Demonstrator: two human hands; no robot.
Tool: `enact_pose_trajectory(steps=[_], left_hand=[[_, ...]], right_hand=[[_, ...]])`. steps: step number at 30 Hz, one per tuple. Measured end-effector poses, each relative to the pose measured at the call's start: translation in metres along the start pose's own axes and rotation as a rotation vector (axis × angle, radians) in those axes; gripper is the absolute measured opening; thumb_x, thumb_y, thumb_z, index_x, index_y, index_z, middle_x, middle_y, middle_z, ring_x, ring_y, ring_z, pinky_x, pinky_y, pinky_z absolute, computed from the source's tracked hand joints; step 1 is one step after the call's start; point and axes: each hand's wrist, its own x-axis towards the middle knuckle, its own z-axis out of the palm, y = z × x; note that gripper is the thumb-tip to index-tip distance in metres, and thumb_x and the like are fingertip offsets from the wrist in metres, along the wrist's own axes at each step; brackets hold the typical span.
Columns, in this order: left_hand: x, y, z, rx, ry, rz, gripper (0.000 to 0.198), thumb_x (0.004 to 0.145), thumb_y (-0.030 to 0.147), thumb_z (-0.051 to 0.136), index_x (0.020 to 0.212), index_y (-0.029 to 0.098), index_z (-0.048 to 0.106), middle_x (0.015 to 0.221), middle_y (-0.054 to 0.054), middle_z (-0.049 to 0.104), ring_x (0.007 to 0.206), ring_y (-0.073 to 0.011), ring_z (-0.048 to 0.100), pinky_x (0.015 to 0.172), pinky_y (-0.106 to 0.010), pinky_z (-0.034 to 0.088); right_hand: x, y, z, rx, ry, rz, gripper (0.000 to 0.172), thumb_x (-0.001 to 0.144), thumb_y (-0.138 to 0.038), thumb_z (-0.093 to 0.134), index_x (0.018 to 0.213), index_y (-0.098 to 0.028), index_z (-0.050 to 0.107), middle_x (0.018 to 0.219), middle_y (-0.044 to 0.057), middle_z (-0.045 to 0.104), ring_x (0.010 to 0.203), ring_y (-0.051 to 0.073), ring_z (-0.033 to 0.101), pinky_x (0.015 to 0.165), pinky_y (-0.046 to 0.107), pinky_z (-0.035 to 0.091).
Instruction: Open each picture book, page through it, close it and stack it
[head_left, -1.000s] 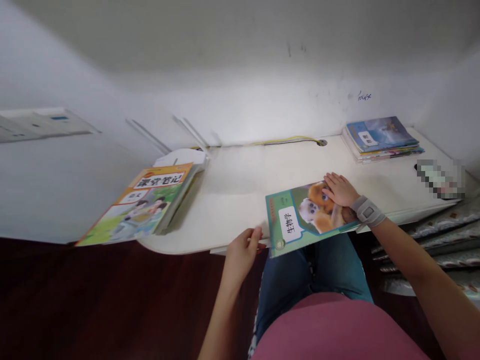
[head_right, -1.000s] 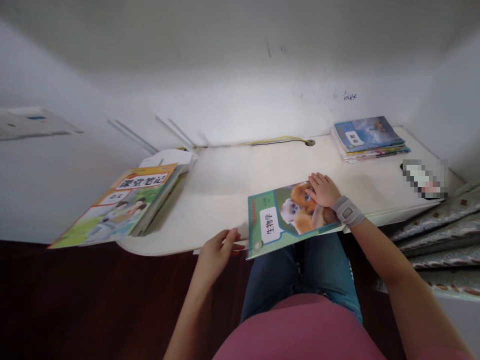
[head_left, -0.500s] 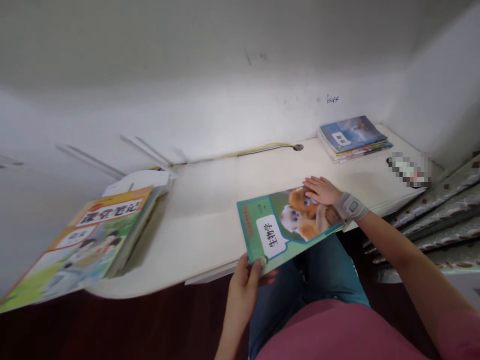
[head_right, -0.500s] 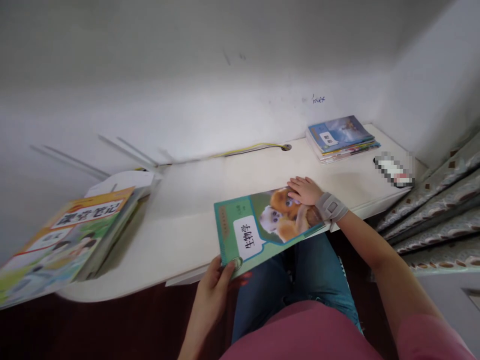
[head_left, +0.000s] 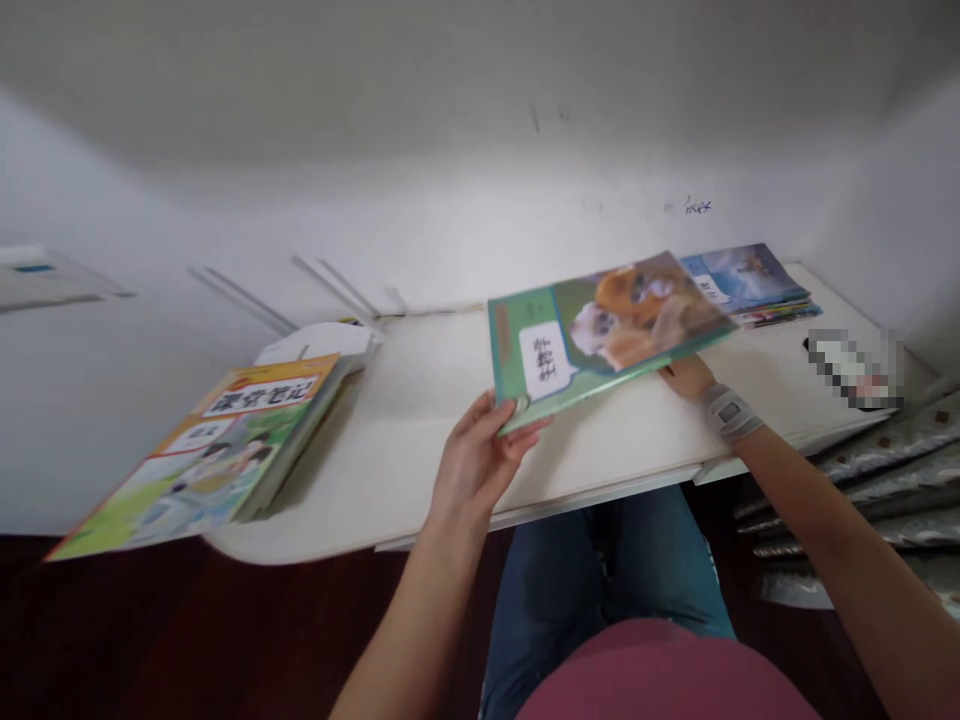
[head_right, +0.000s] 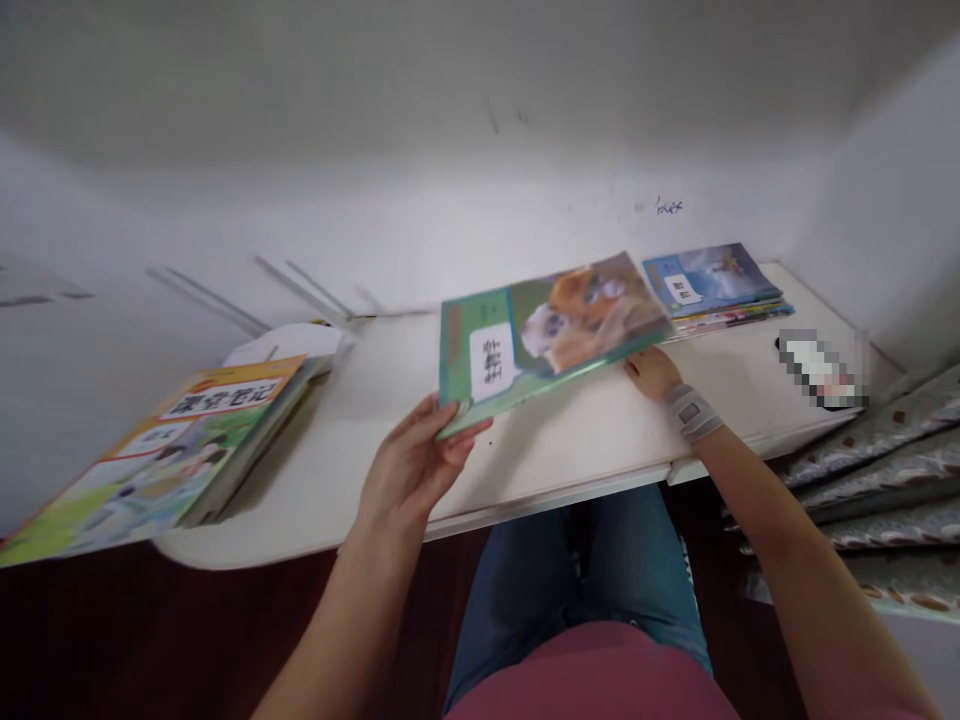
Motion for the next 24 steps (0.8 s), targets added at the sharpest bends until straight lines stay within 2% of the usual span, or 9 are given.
enact_pose_trajectory(steps=[3, 5, 7, 9, 12, 14, 17, 24], left_hand=[[0.041, -0.001, 0.069, -0.058, -0.194, 0.052, 0.013, 0.076, 0.01, 0.06, 0.084, 0.019, 0.056, 0.095, -0.003, 0.071, 0.079, -0.0185, 0.071, 0.065, -0.026, 0.062], [0.068, -0.014, 0.115, -0.075, -0.306, 0.001, 0.018, 0.076, 0.008, 0.06, 0.089, 0.018, 0.054, 0.094, -0.004, 0.07, 0.088, -0.0219, 0.071, 0.074, -0.032, 0.062], [0.093, -0.032, 0.158, -0.106, -0.378, -0.074, 0.02, 0.076, 0.004, 0.057, 0.09, 0.017, 0.052, 0.094, -0.005, 0.07, 0.091, -0.022, 0.07, 0.076, -0.033, 0.061], [0.111, -0.051, 0.194, -0.141, -0.417, -0.13, 0.021, 0.077, 0.0, 0.054, 0.091, 0.015, 0.051, 0.098, -0.007, 0.069, 0.092, -0.0209, 0.069, 0.077, -0.032, 0.06], [0.131, -0.077, 0.235, -0.144, -0.413, -0.167, 0.024, 0.077, -0.003, 0.049, 0.094, 0.014, 0.05, 0.104, -0.009, 0.067, 0.094, -0.0198, 0.069, 0.079, -0.033, 0.06], [0.141, -0.09, 0.256, -0.086, -0.391, -0.176, 0.028, 0.078, -0.004, 0.047, 0.098, 0.015, 0.049, 0.106, -0.008, 0.067, 0.094, -0.019, 0.068, 0.078, -0.033, 0.06], [0.156, -0.103, 0.275, -0.002, -0.375, -0.178, 0.032, 0.08, -0.003, 0.045, 0.105, 0.016, 0.048, 0.11, -0.006, 0.065, 0.096, -0.0179, 0.066, 0.075, -0.03, 0.061], [0.194, -0.117, 0.293, 0.13, -0.344, -0.141, 0.036, 0.082, 0.003, 0.05, 0.113, 0.02, 0.048, 0.115, -0.003, 0.063, 0.093, -0.0152, 0.066, 0.072, -0.027, 0.061]], right_hand=[[-0.001, -0.002, 0.0, 0.035, 0.019, -0.004, 0.038, 0.093, -0.023, 0.038, 0.121, -0.011, 0.061, 0.129, 0.014, 0.059, 0.121, 0.022, 0.051, 0.105, 0.035, 0.036], [0.0, -0.002, 0.0, 0.05, 0.029, 0.002, 0.038, 0.093, -0.023, 0.04, 0.123, -0.012, 0.059, 0.134, 0.014, 0.055, 0.124, 0.021, 0.048, 0.107, 0.034, 0.034], [0.001, -0.003, -0.002, 0.064, 0.033, 0.009, 0.036, 0.092, -0.023, 0.041, 0.121, -0.014, 0.06, 0.132, 0.013, 0.057, 0.122, 0.02, 0.049, 0.106, 0.034, 0.035], [0.002, -0.004, -0.003, 0.075, 0.036, 0.018, 0.034, 0.091, -0.021, 0.042, 0.118, -0.014, 0.062, 0.126, 0.012, 0.061, 0.118, 0.02, 0.053, 0.103, 0.034, 0.037], [0.004, -0.006, -0.003, 0.083, 0.032, 0.05, 0.031, 0.089, -0.021, 0.046, 0.111, -0.011, 0.066, 0.114, 0.014, 0.067, 0.109, 0.023, 0.058, 0.098, 0.036, 0.04], [0.005, -0.006, -0.002, 0.087, 0.027, 0.075, 0.031, 0.087, -0.021, 0.049, 0.108, -0.009, 0.067, 0.109, 0.016, 0.069, 0.104, 0.025, 0.061, 0.096, 0.037, 0.042], [0.007, -0.007, -0.003, 0.093, 0.028, 0.092, 0.032, 0.085, -0.022, 0.051, 0.11, -0.01, 0.068, 0.109, 0.016, 0.069, 0.103, 0.026, 0.062, 0.096, 0.037, 0.041], [0.008, -0.007, -0.004, 0.123, 0.042, 0.083, 0.028, 0.085, -0.023, 0.053, 0.104, -0.011, 0.069, 0.105, 0.014, 0.07, 0.102, 0.025, 0.062, 0.095, 0.036, 0.041]])
